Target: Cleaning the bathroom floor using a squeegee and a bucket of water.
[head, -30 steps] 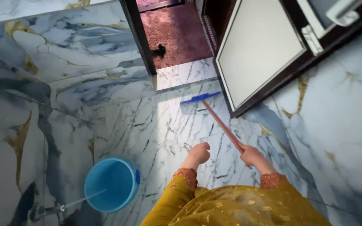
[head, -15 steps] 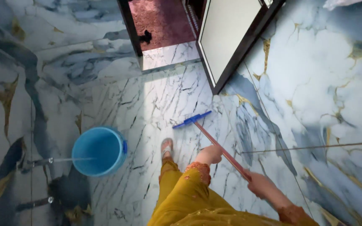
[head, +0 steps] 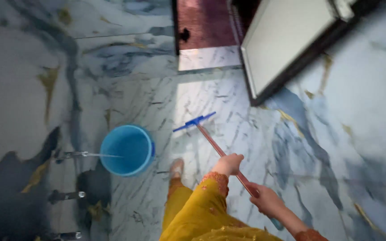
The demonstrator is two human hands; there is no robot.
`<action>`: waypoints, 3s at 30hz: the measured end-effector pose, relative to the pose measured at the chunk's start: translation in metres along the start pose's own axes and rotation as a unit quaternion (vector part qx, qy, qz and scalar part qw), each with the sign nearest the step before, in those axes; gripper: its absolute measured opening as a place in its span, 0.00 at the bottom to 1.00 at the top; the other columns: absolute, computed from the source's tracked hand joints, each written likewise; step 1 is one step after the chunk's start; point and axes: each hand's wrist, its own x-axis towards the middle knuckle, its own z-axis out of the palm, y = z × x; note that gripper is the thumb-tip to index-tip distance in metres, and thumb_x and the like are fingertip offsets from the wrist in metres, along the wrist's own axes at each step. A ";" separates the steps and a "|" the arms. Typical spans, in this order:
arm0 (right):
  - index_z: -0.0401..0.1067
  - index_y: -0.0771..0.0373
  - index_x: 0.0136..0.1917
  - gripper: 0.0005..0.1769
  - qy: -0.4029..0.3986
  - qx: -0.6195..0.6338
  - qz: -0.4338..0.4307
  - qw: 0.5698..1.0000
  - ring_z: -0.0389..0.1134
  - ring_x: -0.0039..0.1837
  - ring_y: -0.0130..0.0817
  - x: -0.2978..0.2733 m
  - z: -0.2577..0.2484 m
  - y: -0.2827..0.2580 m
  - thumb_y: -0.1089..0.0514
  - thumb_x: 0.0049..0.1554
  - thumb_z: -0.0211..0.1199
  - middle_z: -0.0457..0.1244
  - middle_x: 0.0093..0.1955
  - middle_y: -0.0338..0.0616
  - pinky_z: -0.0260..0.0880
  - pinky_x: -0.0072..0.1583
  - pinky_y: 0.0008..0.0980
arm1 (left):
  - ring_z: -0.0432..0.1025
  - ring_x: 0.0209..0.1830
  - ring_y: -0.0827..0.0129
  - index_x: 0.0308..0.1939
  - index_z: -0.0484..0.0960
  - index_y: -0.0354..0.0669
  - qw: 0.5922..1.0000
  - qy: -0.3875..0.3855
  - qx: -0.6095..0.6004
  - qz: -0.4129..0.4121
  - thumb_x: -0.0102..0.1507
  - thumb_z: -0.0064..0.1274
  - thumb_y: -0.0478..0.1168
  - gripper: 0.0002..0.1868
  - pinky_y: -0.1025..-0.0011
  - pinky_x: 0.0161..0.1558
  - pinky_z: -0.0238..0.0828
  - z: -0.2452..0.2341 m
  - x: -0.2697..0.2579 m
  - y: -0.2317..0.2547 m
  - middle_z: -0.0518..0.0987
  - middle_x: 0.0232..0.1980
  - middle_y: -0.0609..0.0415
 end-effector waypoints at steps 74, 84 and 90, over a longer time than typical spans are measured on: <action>0.63 0.32 0.77 0.33 0.107 0.057 0.085 0.989 0.72 0.39 0.49 0.207 -0.121 0.043 0.48 0.59 0.61 0.72 0.48 0.53 0.72 0.44 0.46 | 0.68 0.68 0.50 0.64 0.78 0.48 0.994 -0.102 -0.029 0.038 0.57 0.49 0.38 0.28 0.55 0.65 0.66 0.032 0.178 -0.093 0.76 0.65 0.44; 0.62 0.32 0.77 0.29 0.143 0.098 0.129 0.976 0.70 0.38 0.51 0.326 -0.224 -0.053 0.45 0.64 0.55 0.71 0.44 0.56 0.70 0.41 0.47 | 0.71 0.63 0.48 0.61 0.77 0.46 0.995 -0.030 -0.015 -0.093 0.60 0.49 0.40 0.23 0.57 0.61 0.69 -0.090 0.246 -0.170 0.78 0.61 0.42; 0.62 0.34 0.76 0.29 0.215 -0.024 0.034 0.976 0.71 0.45 0.53 0.325 -0.160 0.061 0.47 0.61 0.55 0.71 0.49 0.54 0.70 0.46 0.48 | 0.72 0.62 0.46 0.61 0.77 0.48 0.993 -0.109 -0.013 -0.052 0.60 0.48 0.39 0.24 0.54 0.60 0.69 -0.089 0.222 -0.108 0.78 0.60 0.40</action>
